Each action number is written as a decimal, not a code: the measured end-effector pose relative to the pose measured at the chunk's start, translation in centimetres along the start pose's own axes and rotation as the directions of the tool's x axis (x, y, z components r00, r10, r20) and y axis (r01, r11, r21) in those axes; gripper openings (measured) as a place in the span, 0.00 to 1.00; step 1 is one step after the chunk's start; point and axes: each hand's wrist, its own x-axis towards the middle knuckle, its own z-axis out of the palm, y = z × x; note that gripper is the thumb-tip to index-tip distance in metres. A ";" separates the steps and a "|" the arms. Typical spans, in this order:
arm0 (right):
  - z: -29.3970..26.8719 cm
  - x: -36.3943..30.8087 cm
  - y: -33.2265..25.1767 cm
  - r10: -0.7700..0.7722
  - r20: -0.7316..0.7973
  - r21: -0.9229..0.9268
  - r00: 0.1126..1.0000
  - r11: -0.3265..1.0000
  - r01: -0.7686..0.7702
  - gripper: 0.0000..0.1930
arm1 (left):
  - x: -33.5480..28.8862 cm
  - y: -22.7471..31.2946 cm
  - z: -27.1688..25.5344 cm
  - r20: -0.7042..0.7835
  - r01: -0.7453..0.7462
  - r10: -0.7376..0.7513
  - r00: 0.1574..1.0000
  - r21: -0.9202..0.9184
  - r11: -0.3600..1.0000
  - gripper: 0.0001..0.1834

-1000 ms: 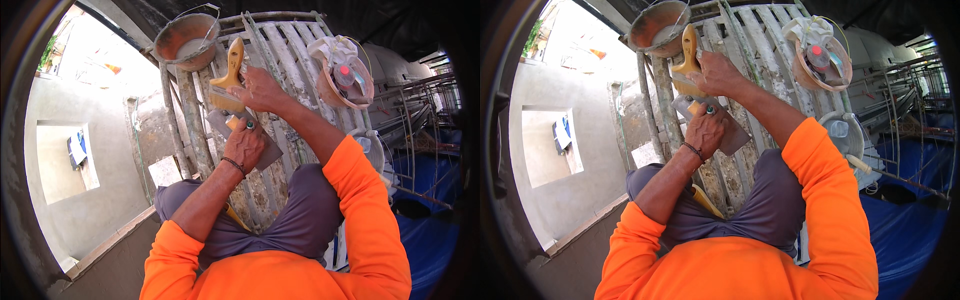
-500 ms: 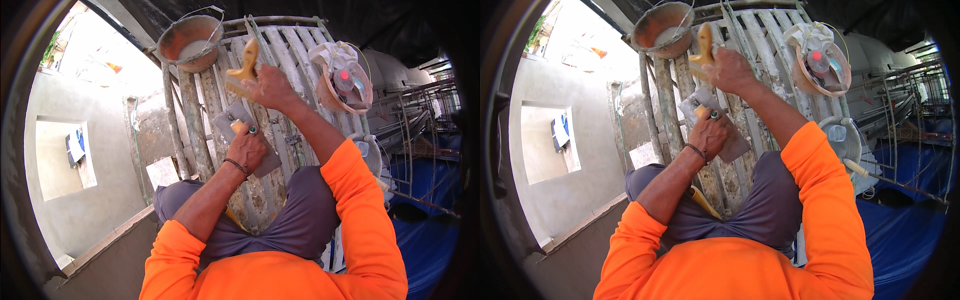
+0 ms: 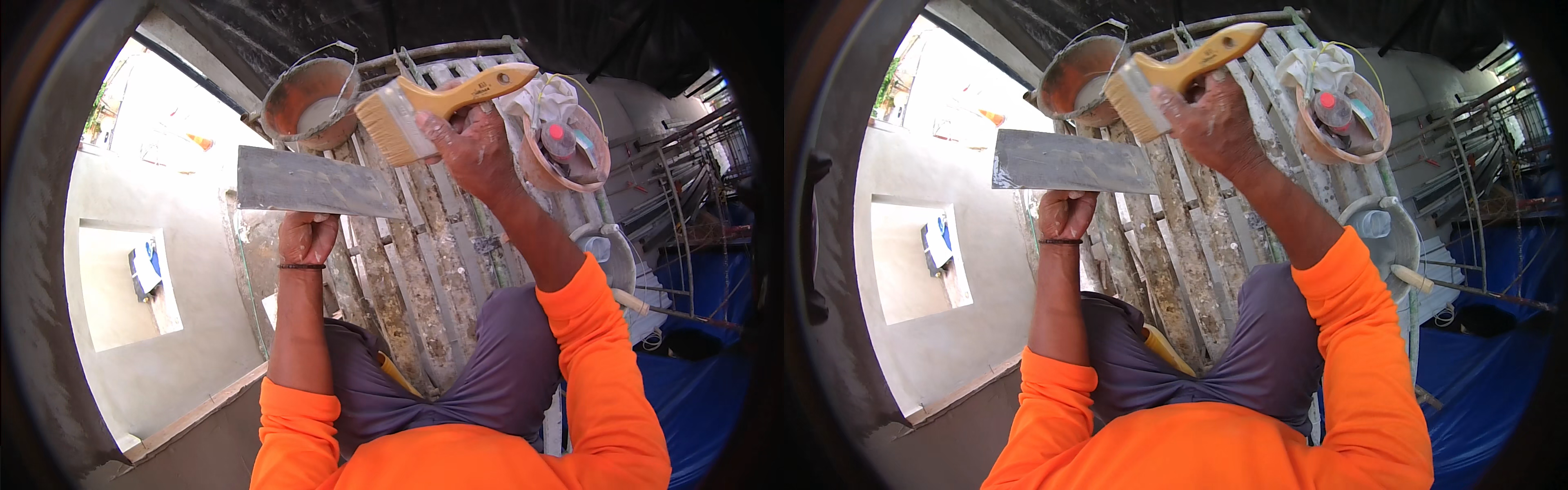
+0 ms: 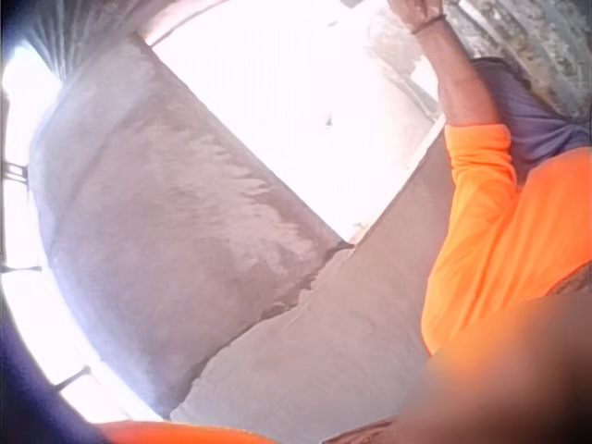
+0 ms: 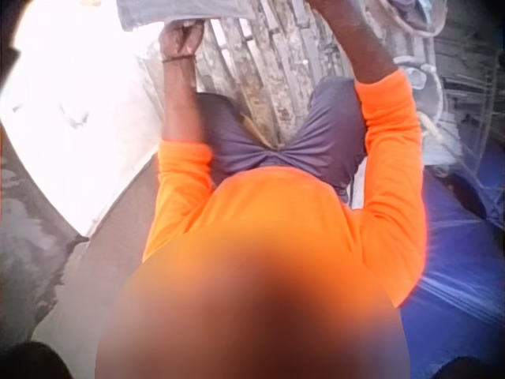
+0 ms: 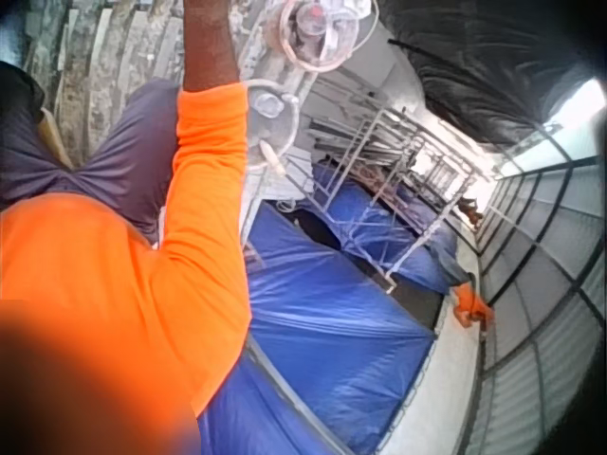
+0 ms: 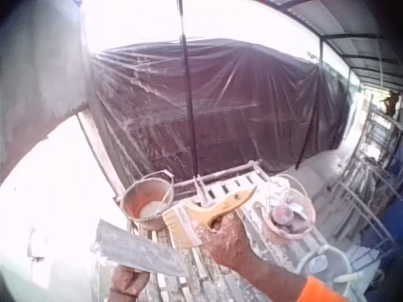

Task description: The person applies plaster to a wall using a hawk and trowel, smoothing the surface with consistent strokes. The person periodically scrapes excess plaster from the trowel and continues working on adjacent sections of the wall.

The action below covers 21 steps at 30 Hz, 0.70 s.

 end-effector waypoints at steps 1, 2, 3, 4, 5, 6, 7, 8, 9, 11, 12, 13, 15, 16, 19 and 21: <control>0.5 -0.2 -1.1 -0.214 0.000 0.025 0.977 0.977 0.214 0.22 | 0.0 -0.3 0.1 -0.068 -0.019 0.019 0.997 0.008 1.000 0.31; 1.2 -0.6 -1.9 -0.334 -0.007 0.038 0.942 0.942 0.334 0.22 | 0.1 -0.6 0.3 0.025 -0.033 0.032 0.999 0.028 0.999 0.30; 2.0 -1.1 -2.7 -0.394 0.003 0.042 0.919 0.918 0.393 0.22 | 0.1 -0.9 0.4 0.034 -0.048 0.046 0.998 0.062 0.997 0.29; 2.9 -1.6 -3.3 -0.454 0.013 0.044 0.891 0.890 0.453 0.22 | 0.2 -1.2 0.6 0.048 -0.061 0.057 0.997 0.094 0.994 0.28; 3.6 -2.1 -3.6 -0.481 0.057 0.040 0.875 0.877 0.479 0.22 | 0.1 -1.4 0.7 0.059 -0.043 0.040 0.997 0.059 0.997 0.27; 4.3 -2.8 -3.6 -0.525 0.035 0.025 0.850 0.851 0.524 0.22 | 0.0 -1.6 0.8 0.071 -0.025 0.023 0.997 0.024 0.999 0.27; 5.1 -3.4 -3.4 -0.537 0.050 0.008 0.842 0.843 0.537 0.21 | 0.0 -1.6 0.9 0.050 -0.015 0.014 0.999 0.016 1.000 0.28; 5.5 -4.0 -2.8 -0.546 0.081 -0.007 0.834 0.836 0.548 0.20 | 0.0 -1.6 0.9 0.056 0.051 -0.050 0.997 -0.022 0.998 0.28; 5.5 -4.2 -1.8 -0.498 0.103 -0.044 0.861 0.863 0.504 0.19 | 0.0 -1.6 0.8 0.008 0.002 -0.002 1.000 -0.002 1.000 0.29; 5.0 -4.2 0.9 -0.390 0.172 -0.121 0.905 0.903 0.412 0.18 | 0.1 -1.3 0.5 -0.023 -0.084 0.085 0.996 0.055 0.995 0.36; 4.6 -4.2 2.4 -0.300 0.213 -0.176 0.930 0.924 0.338 0.19 | 0.1 -1.2 0.1 -0.019 -0.130 0.132 0.991 0.060 0.990 0.36; 4.0 -4.1 3.8 -0.206 0.247 -0.235 0.947 0.935 0.265 0.20 | 0.2 -1.0 -0.2 0.001 -0.136 0.136 0.991 0.052 0.989 0.35; 3.0 -3.4 6.0 -0.053 0.247 -0.317 0.968 0.939 0.132 0.20 | 0.5 -0.3 -1.0 0.006 -0.152 0.152 0.988 0.068 0.986 0.35; 2.7 -2.8 6.6 0.007 0.219 -0.335 0.976 0.940 0.068 0.20 | 0.7 -0.1 -1.4 0.041 -0.131 0.131 0.991 0.005 0.991 0.34; 1.8 -1.7 6.3 0.069 0.134 -0.369 0.989 0.929 -0.015 0.20 | 1.0 0.4 -2.1 0.056 -0.129 0.132 0.990 -0.054 0.990 0.32; 1.7 -1.9 5.0 -0.046 0.041 -0.242 0.998 0.969 0.054 0.21 | 1.1 0.4 -2.0 0.113 -0.163 0.166 0.980 -0.037 0.986 0.31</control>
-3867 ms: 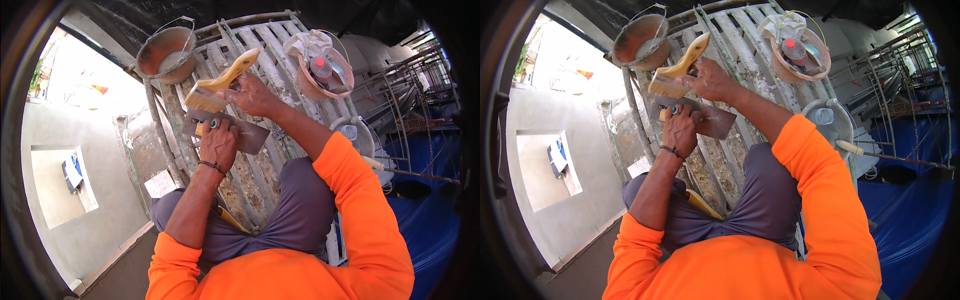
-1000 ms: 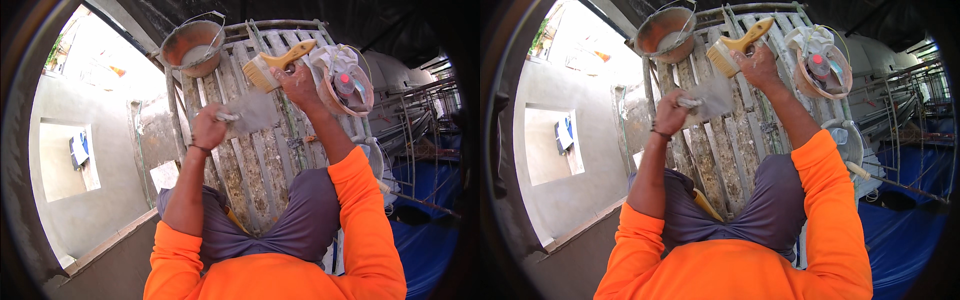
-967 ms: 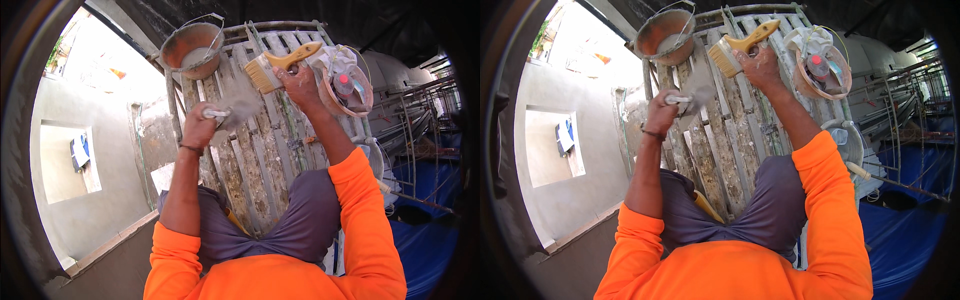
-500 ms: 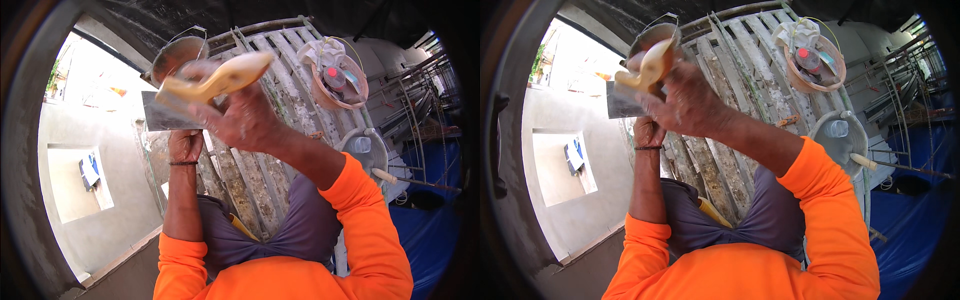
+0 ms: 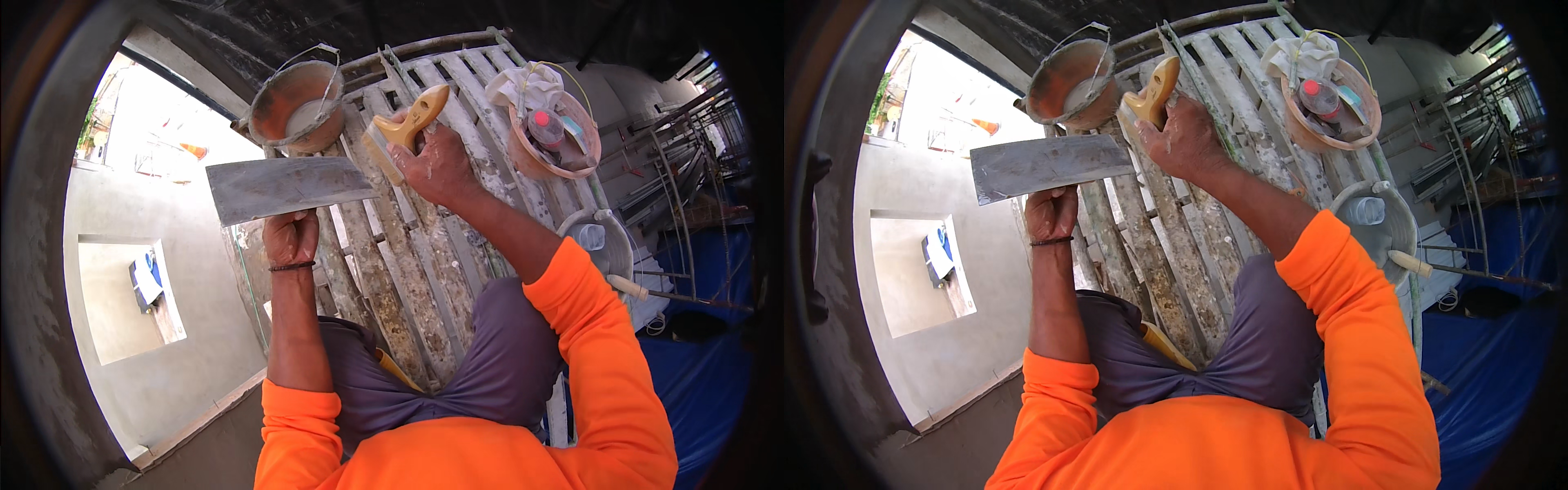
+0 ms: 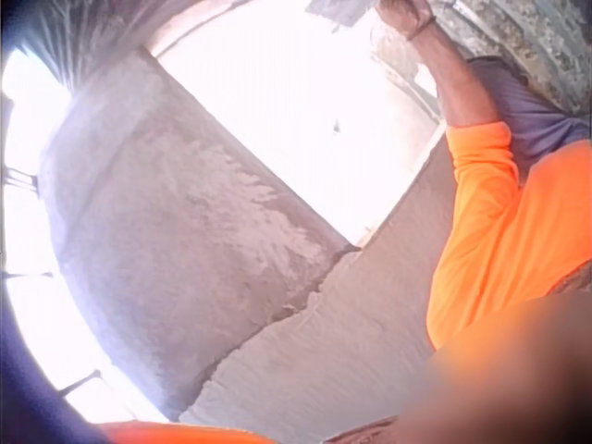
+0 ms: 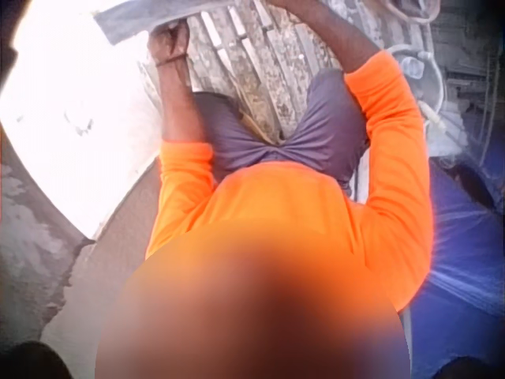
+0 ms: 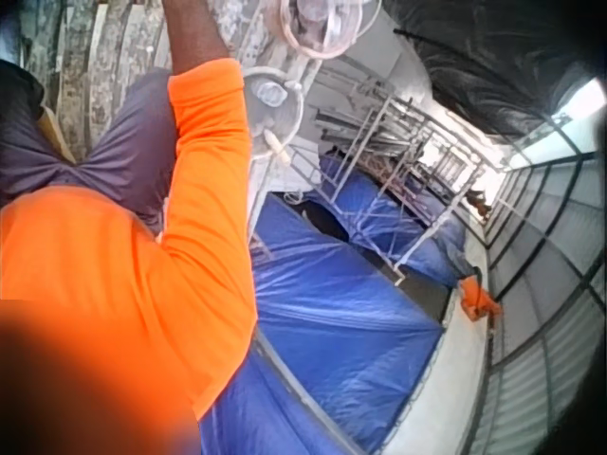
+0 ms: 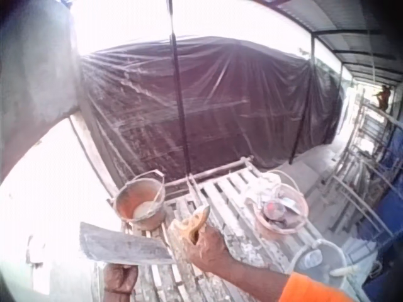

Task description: The person applies plaster to a wall using a hawk and trowel, smoothing the surface with consistent strokes. The person periodically scrapes excess plaster from the trowel and continues working on adjacent sections of the wall.

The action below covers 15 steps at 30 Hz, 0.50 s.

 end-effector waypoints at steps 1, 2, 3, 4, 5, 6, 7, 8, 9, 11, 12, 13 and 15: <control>-0.3 -0.3 -0.7 -0.175 -0.022 0.036 0.984 0.984 0.175 0.21 | 0.0 -0.1 0.2 -0.030 -0.013 0.013 0.999 0.026 1.000 0.31; 0.0 -1.0 -1.5 -0.185 0.008 0.031 0.983 0.982 0.184 0.20 | 0.1 -0.3 0.5 -0.052 -0.024 0.027 0.998 0.055 0.998 0.30; 0.5 -1.6 -2.1 -0.266 0.008 0.039 0.964 0.963 0.266 0.20 | 0.3 -0.5 0.8 -0.085 -0.033 0.041 0.995 0.099 0.995 0.30; 0.8 -2.2 -2.5 -0.381 -0.004 0.049 0.924 0.923 0.381 0.20 | 0.4 -0.6 1.1 -0.089 -0.034 0.042 0.995 0.095 0.995 0.31; 0.9 -2.7 -2.6 -0.330 0.106 0.103 0.938 0.942 0.319 0.20 | 0.4 -0.7 1.3 -0.107 -0.037 0.048 0.993 0.108 0.994 0.31; 0.9 -2.8 -2.5 -0.231 0.165 0.028 0.959 0.973 0.229 0.20 | 0.3 -0.5 1.5 -0.134 -0.045 0.062 0.989 0.122 0.991 0.31; 1.0 -2.8 -2.2 -0.165 0.213 -0.047 0.963 0.983 0.179 0.20 | 0.2 -0.4 1.5 -0.144 -0.046 0.065 0.987 0.135 0.990 0.32; 0.9 -2.6 -1.8 -0.035 0.282 -0.166 0.959 0.982 0.085 0.20 | 0.0 -0.2 1.3 -0.163 -0.050 0.074 0.984 0.149 0.988 0.32; 0.5 -2.4 -1.3 0.052 0.286 -0.259 0.957 0.966 0.025 0.19 | -0.2 0.0 1.1 -0.095 -0.069 0.083 0.992 0.149 0.986 0.33; 0.4 -1.3 -0.6 -0.057 0.163 -0.208 0.985 0.974 0.090 0.18 | 0.3 0.7 0.7 -0.058 -0.071 0.075 0.995 0.081 0.994 0.35; 0.5 -1.2 -0.6 -0.005 0.112 -0.217 0.994 0.976 0.030 0.18 | 0.4 0.9 0.5 -0.083 -0.070 0.075 0.994 0.069 0.995 0.36; 0.6 -1.1 -0.7 -0.155 0.036 -0.065 0.987 0.986 0.157 0.17 | 0.5 0.7 0.4 -0.025 -0.077 0.079 0.997 0.074 0.994 0.36; 1.0 -1.4 -1.5 -0.134 0.121 -0.052 0.984 0.989 0.141 0.18 | 0.4 0.3 0.6 -0.118 -0.062 0.082 0.990 0.160 0.985 0.37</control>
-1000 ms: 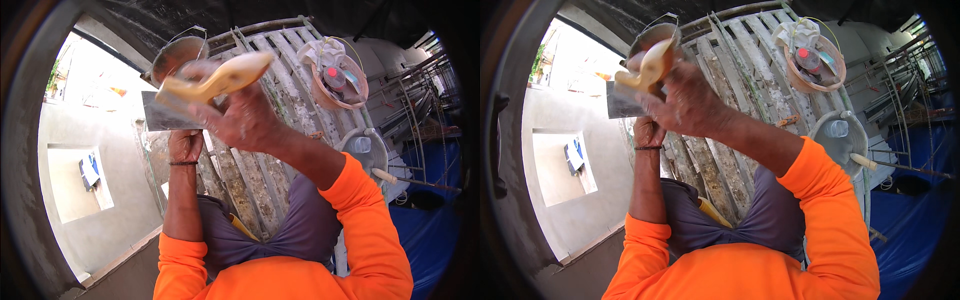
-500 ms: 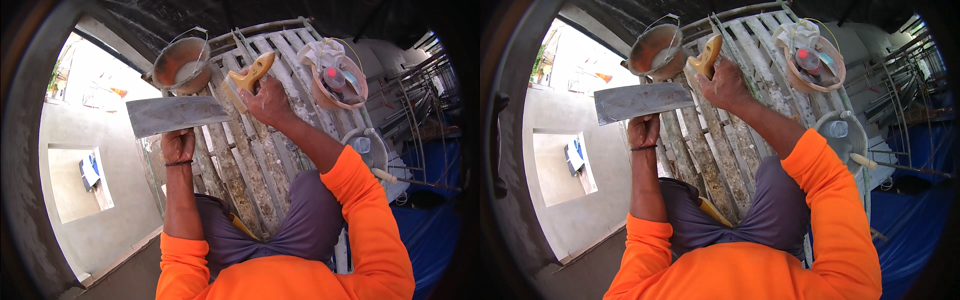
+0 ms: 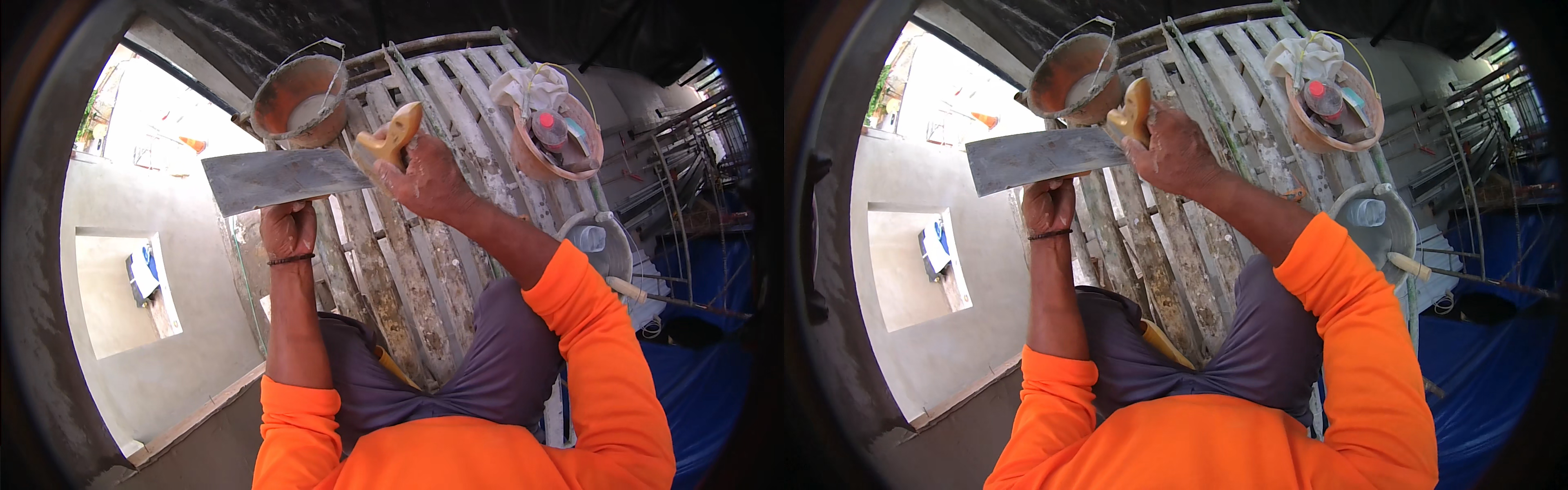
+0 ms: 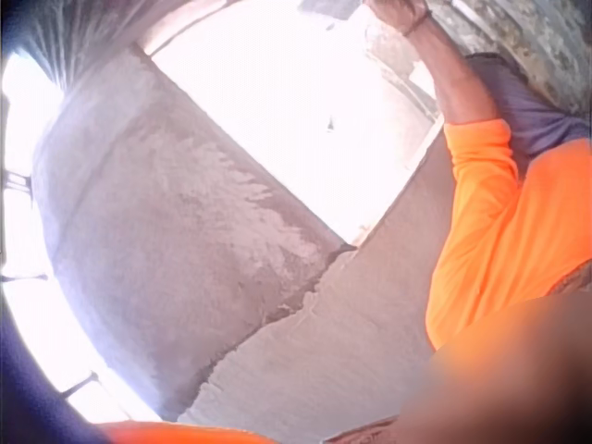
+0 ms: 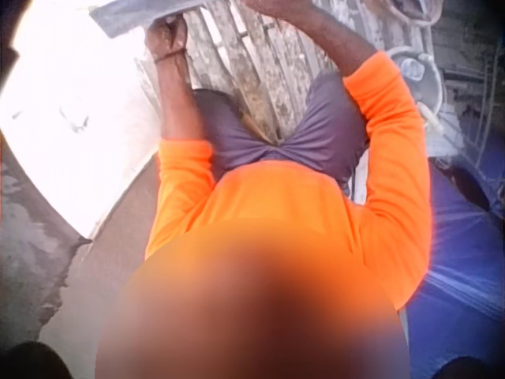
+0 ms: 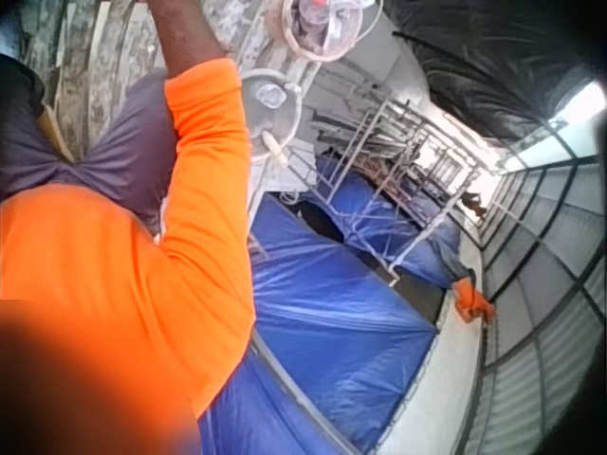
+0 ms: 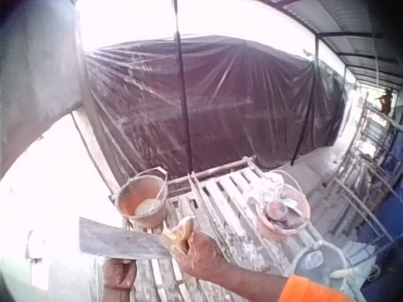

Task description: The person applies plaster to a wall using a hawk and trowel, smoothing the surface with consistent strokes. The person periodically scrapes excess plaster from the trowel and continues working on adjacent sections of the wall.

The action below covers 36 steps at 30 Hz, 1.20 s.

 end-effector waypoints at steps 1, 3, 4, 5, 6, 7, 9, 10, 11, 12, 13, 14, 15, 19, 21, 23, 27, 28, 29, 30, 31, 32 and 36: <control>0.3 -0.2 -0.6 -0.048 0.020 0.011 0.999 0.999 0.048 0.18 | 0.0 -0.3 0.4 0.047 -0.023 0.022 0.999 0.020 1.000 0.37; 0.9 -0.6 -2.1 -0.005 0.070 0.015 0.998 1.000 0.004 0.18 | -0.3 -1.0 1.4 0.025 -0.054 0.052 0.998 0.103 0.993 0.37; 1.0 -0.8 -2.7 0.042 0.110 0.060 0.993 0.997 -0.049 0.19 | -0.6 -1.5 1.8 -0.025 -0.049 0.053 0.998 0.125 0.991 0.36; 1.1 -0.8 -3.3 0.064 0.133 0.111 0.989 0.991 -0.079 0.20 | -1.0 -2.0 2.1 -0.097 -0.045 0.061 0.993 0.165 0.985 0.34; 1.2 -0.7 -3.9 0.072 0.141 0.213 0.987 0.972 -0.102 0.20 | -1.2 -2.4 2.2 -0.085 -0.067 0.084 0.993 0.187 0.980 0.32; 1.1 -0.5 -4.4 0.044 0.113 0.254 0.993 0.965 -0.071 0.20 | -1.3 -2.4 2.1 -0.170 0.008 0.044 0.985 0.295 0.955 0.30; 0.6 0.0 -5.3 -0.008 0.041 0.331 0.999 0.944 -0.006 0.20 | -1.2 -2.4 1.8 -0.178 0.089 -0.005 0.984 0.470 0.878 0.27; 0.2 0.4 -5.5 0.024 0.047 0.351 0.999 0.936 -0.039 0.21 | -1.2 -2.7 1.5 -0.233 0.105 0.015 0.972 0.494 0.863 0.22; -0.3 0.7 -5.5 0.056 0.054 0.369 0.997 0.927 -0.072 0.21 | -1.2 -2.9 1.3 -0.179 0.053 0.052 0.983 0.534 0.844 0.23; -0.7 1.0 -5.5 0.087 0.059 0.387 0.994 0.916 -0.103 0.22 | -1.3 -3.2 1.0 -0.183 0.040 0.084 0.979 0.585 0.810 0.23; -1.1 1.2 -5.4 0.099 0.056 0.400 0.994 0.910 -0.113 0.22 | -1.3 -3.5 0.8 -0.185 0.029 0.115 0.976 0.635 0.772 0.23; -1.5 1.3 -5.2 0.111 0.051 0.413 0.993 0.903 -0.122 0.22 | -1.3 -3.7 0.6 -0.194 0.027 0.134 0.972 0.657 0.754 0.22; -1.7 1.3 -5.0 0.110 0.037 0.429 0.993 0.896 -0.115 0.22 | -1.4 -3.8 0.5 -0.210 0.057 0.125 0.970 0.691 0.720 0.21; -2.1 1.9 -4.0 0.182 -0.003 0.523 0.983 0.839 -0.153 0.21 | -1.5 -3.8 0.0 -0.260 0.167 0.085 0.962 0.804 0.571 0.18; -2.5 2.6 -3.3 0.225 -0.035 0.530 0.974 0.830 -0.173 0.20 | -1.6 -3.7 -0.1 -0.279 0.222 0.033 0.960 0.826 0.518 0.18; -3.1 2.9 -2.8 0.215 -0.091 0.625 0.972 0.773 -0.112 0.20 | -1.6 -3.6 -0.1 -0.338 0.321 -0.050 0.940 0.822 0.471 0.19; -5.2 2.6 -1.8 0.144 -0.200 0.509 0.969 0.861 -0.023 0.18 | -2.0 -2.7 0.4 -0.347 0.478 -0.350 0.870 0.423 0.769 0.13; -5.4 2.4 -1.7 0.084 -0.223 0.405 0.971 0.914 0.014 0.18 | -2.0 -2.4 0.5 -0.318 0.534 -0.450 0.834 0.262 0.804 0.13; -5.5 2.2 -1.6 0.016 -0.239 0.295 0.971 0.954 0.057 0.18 | -2.1 -2.1 0.5 -0.223 0.565 -0.535 0.814 0.099 0.819 0.13; -5.5 2.1 -1.7 -0.097 -0.232 0.184 0.968 0.973 0.142 0.18 | -1.6 -1.8 0.5 -0.003 0.642 -0.642 0.767 -0.003 0.767 0.19; -5.3 1.8 -1.9 -0.269 -0.223 0.115 0.937 0.947 0.299 0.18 | -1.6 -1.6 0.3 0.127 0.633 -0.621 0.773 -0.092 0.769 0.20; -5.1 1.6 -2.2 -0.414 -0.205 0.047 0.887 0.901 0.431 0.18 | -1.7 -1.9 0.1 0.215 0.615 -0.581 0.785 -0.162 0.772 0.20; -3.9 -0.6 -3.9 -0.615 0.045 -0.019 0.787 0.787 0.616 0.25 | -1.4 -3.0 -1.4 0.225 0.411 -0.372 0.901 -0.160 0.898 0.24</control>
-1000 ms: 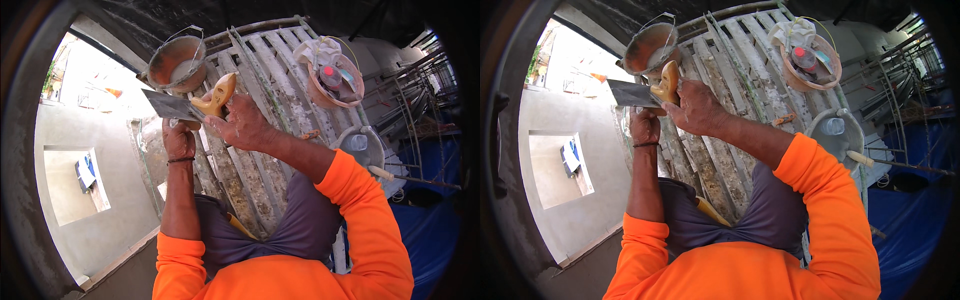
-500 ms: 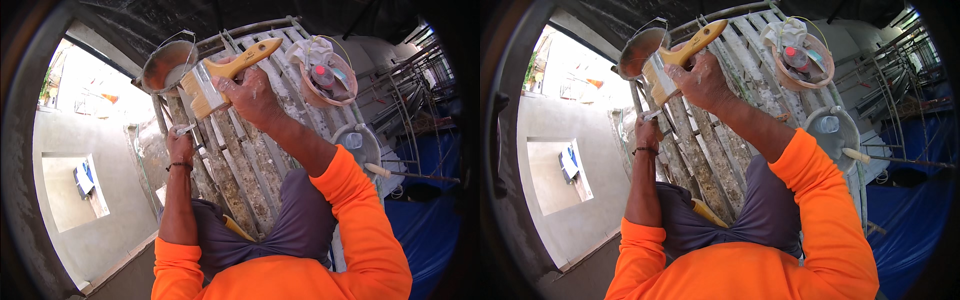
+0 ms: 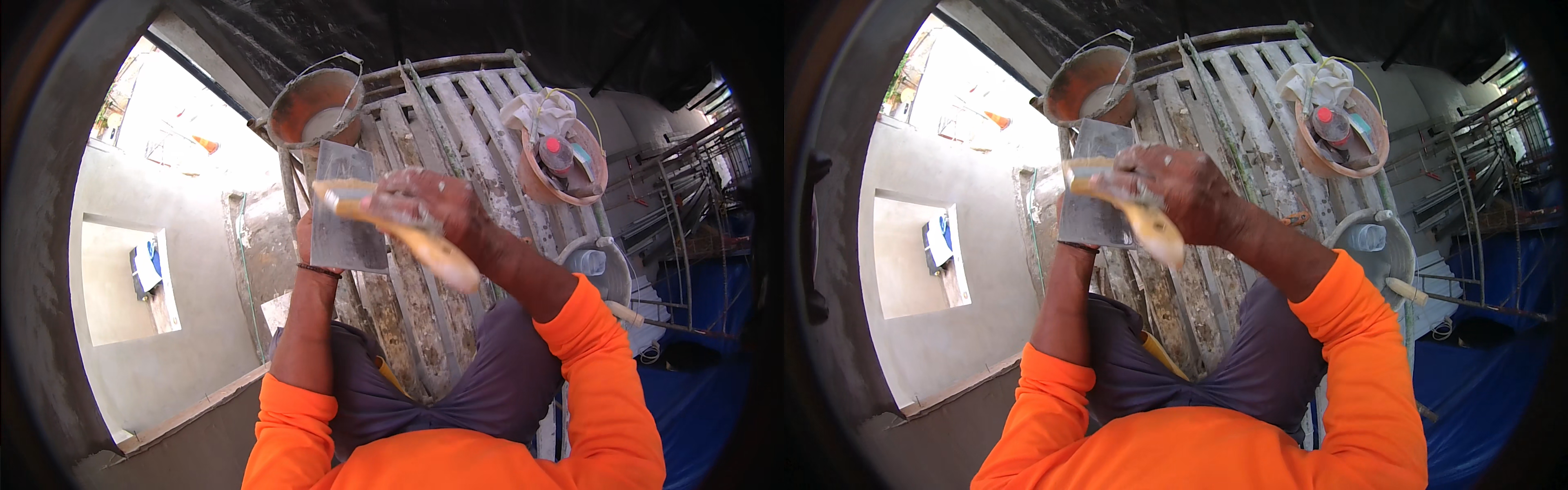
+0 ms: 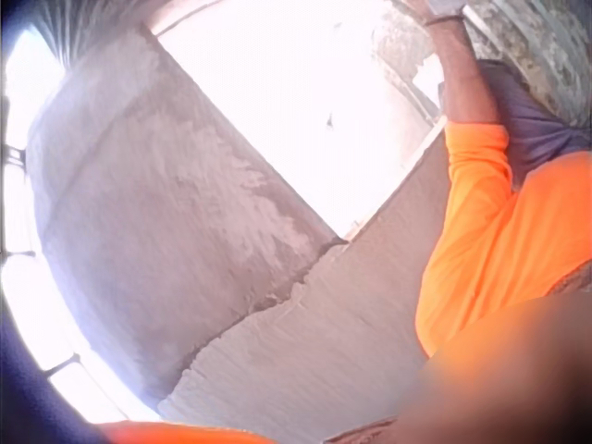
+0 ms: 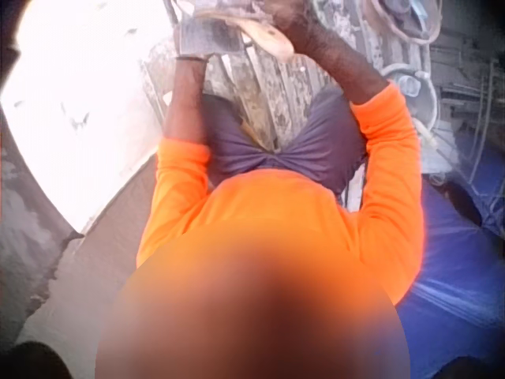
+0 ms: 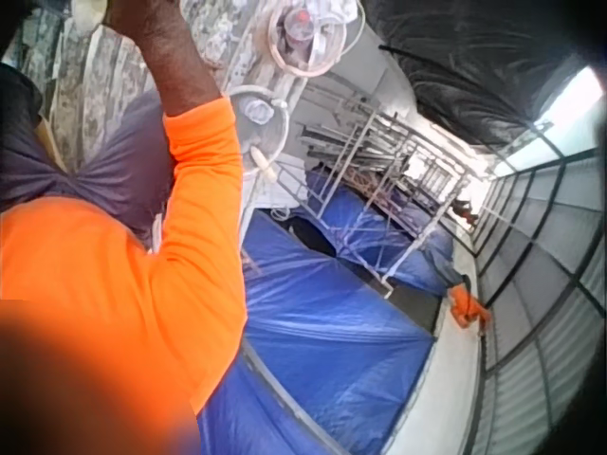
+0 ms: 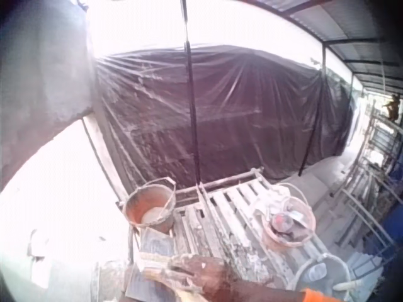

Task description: The person applies plaster to a wall using a hawk and trowel, smoothing the surface with consistent strokes. The person periodically scrapes excess plaster from the trowel and continues working on adjacent sections of the wall.

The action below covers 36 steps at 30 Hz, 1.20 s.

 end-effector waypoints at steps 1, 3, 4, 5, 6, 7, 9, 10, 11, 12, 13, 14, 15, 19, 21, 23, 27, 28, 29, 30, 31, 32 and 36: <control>0.3 -0.2 -0.5 -0.063 0.112 -0.016 0.992 0.998 0.065 0.26 | 0.2 -0.1 -0.3 0.095 -0.011 0.016 0.995 -0.056 0.998 0.26; 1.4 -0.5 -0.7 -0.026 0.114 -0.019 0.993 0.999 0.029 0.30 | 0.1 -0.4 -0.4 -0.001 -0.004 0.004 1.000 0.001 1.000 0.26; 1.9 -0.8 -0.6 0.006 0.132 -0.030 0.991 1.000 -0.002 0.32 | -0.2 -0.4 -0.2 0.046 0.035 -0.033 0.998 -0.048 0.998 0.25; 2.3 -1.1 0.1 0.053 0.111 -0.074 0.992 0.996 -0.045 0.31 | -0.3 -0.6 0.3 -0.028 -0.046 0.055 0.998 0.269 0.962 0.24; 2.5 -1.2 1.5 0.098 0.087 -0.119 0.991 0.989 -0.088 0.30 | -0.5 -0.9 0.8 -0.175 -0.016 0.165 0.971 0.636 0.771 0.22; 2.5 -1.2 3.1 0.146 0.059 -0.170 0.988 0.976 -0.134 0.29 | -0.6 -1.1 1.5 -0.176 0.018 0.230 0.957 0.828 0.560 0.21; 2.3 -1.9 5.7 0.304 -0.019 -0.143 0.952 0.942 -0.304 0.23 | -2.2 -1.8 2.7 -0.161 0.086 0.230 0.960 0.948 0.305 0.21; 2.1 -2.3 6.7 0.378 -0.045 -0.131 0.925 0.915 -0.381 0.23 | -2.4 -1.7 3.1 -0.256 0.119 0.132 0.958 0.769 0.629 0.25; 1.9 -2.4 7.5 0.450 -0.057 -0.113 0.891 0.884 -0.453 0.24 | -2.4 -1.6 3.4 -0.203 0.113 0.097 0.974 0.814 0.570 0.24; 1.8 -2.5 8.0 0.443 -0.075 -0.206 0.893 0.870 -0.448 0.23 | -2.4 -1.3 3.5 -0.154 0.100 0.066 0.986 0.855 0.509 0.24; 1.8 -2.6 7.8 0.388 -0.107 -0.169 0.915 0.900 -0.402 0.23 | -2.2 -1.1 3.5 -0.129 0.085 0.057 0.990 0.868 0.490 0.24; 1.7 -2.7 7.4 0.404 -0.105 -0.139 0.909 0.899 -0.415 0.24 | -1.9 -0.9 3.3 -0.104 0.070 0.047 0.993 0.879 0.471 0.24; 1.8 -2.6 6.8 0.413 -0.103 -0.088 0.905 0.903 -0.421 0.25 | -1.6 -0.7 3.0 -0.099 0.058 0.058 0.993 0.867 0.495 0.24; 2.1 -2.3 4.5 0.110 0.060 -0.192 0.992 0.977 -0.097 0.21 | 0.7 -2.2 1.8 0.018 -0.080 0.113 0.993 0.819 0.568 0.22; 2.2 -2.1 4.6 0.355 0.066 -0.248 0.933 0.911 -0.329 0.22 | 1.1 -2.4 1.6 -0.040 -0.006 0.024 0.999 0.389 0.921 0.21; 1.8 -1.9 5.7 0.637 0.097 -0.185 0.765 0.766 -0.615 0.21 | 0.8 -2.0 1.5 -0.032 0.021 -0.014 0.999 0.201 0.979 0.21; 2.9 -1.2 5.5 0.483 -0.009 0.270 0.876 0.844 -0.463 0.15 | 0.9 -0.9 1.1 0.045 -0.022 0.013 0.999 0.206 0.978 0.20; 3.0 -1.1 4.6 0.273 -0.073 0.239 0.959 0.938 -0.249 0.17 | 1.0 -0.5 0.8 0.036 0.017 -0.022 0.999 0.146 0.989 0.20; 3.1 -1.2 3.1 0.224 -0.081 0.319 0.971 0.929 -0.188 0.18 | 1.3 -0.2 0.5 -0.025 0.029 -0.026 0.999 0.128 0.991 0.21; 3.0 -1.3 1.5 0.258 -0.005 0.282 0.966 0.927 -0.246 0.20 | 1.6 0.0 0.2 -0.080 0.029 -0.019 0.997 0.124 0.992 0.22; 2.3 -1.1 0.7 0.199 0.077 0.228 0.977 0.950 -0.212 0.19 | 1.9 0.3 -0.1 -0.213 0.036 -0.009 0.977 0.120 0.992 0.23; 1.8 -1.1 -0.1 0.210 0.135 0.247 0.968 0.939 -0.238 0.19 | 1.8 0.8 -0.3 -0.249 -0.006 0.029 0.968 0.092 0.996 0.23; -0.2 -0.7 -0.6 0.233 0.284 0.344 0.930 0.881 -0.326 0.20 | 1.1 3.0 0.1 -0.032 -0.236 0.235 0.972 -0.066 0.969 0.22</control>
